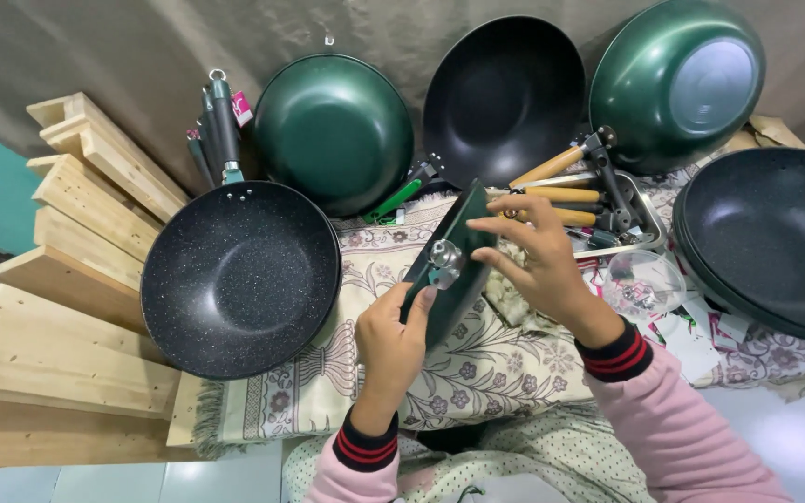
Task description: Assembling a wok handle by aligning the bracket and tightening the screw with a screwdriver.
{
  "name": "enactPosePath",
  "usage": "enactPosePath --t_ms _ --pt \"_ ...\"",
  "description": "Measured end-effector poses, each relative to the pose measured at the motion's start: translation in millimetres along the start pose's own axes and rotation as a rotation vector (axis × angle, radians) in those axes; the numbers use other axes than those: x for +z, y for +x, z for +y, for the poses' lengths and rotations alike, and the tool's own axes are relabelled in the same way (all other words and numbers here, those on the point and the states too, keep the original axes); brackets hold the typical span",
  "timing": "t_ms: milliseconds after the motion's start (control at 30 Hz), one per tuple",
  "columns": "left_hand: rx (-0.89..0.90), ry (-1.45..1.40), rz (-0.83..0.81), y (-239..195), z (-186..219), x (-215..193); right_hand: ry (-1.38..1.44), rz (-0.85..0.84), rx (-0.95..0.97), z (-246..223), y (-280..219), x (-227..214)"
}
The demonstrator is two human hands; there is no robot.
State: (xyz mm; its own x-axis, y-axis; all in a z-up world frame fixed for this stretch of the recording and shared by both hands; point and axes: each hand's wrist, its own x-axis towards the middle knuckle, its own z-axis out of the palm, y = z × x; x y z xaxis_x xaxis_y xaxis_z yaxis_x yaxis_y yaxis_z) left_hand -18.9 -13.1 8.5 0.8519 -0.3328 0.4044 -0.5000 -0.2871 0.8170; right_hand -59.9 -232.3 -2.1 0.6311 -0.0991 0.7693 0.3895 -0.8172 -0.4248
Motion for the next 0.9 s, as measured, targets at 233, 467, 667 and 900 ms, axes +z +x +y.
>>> enactPosePath --t_ms 233,467,667,900 --pt "-0.029 -0.020 0.084 4 -12 -2 -0.171 0.009 0.204 79 -64 -54" --pt "-0.073 -0.058 0.105 6 -16 -2 -0.473 -0.229 0.877 118 -109 -105" --pt "-0.075 -0.049 0.145 7 -18 -3 -0.645 -0.446 1.037 192 -159 -108" --pt "-0.078 -0.068 0.155 7 -18 -3 -0.828 -0.576 1.041 255 -202 -86"
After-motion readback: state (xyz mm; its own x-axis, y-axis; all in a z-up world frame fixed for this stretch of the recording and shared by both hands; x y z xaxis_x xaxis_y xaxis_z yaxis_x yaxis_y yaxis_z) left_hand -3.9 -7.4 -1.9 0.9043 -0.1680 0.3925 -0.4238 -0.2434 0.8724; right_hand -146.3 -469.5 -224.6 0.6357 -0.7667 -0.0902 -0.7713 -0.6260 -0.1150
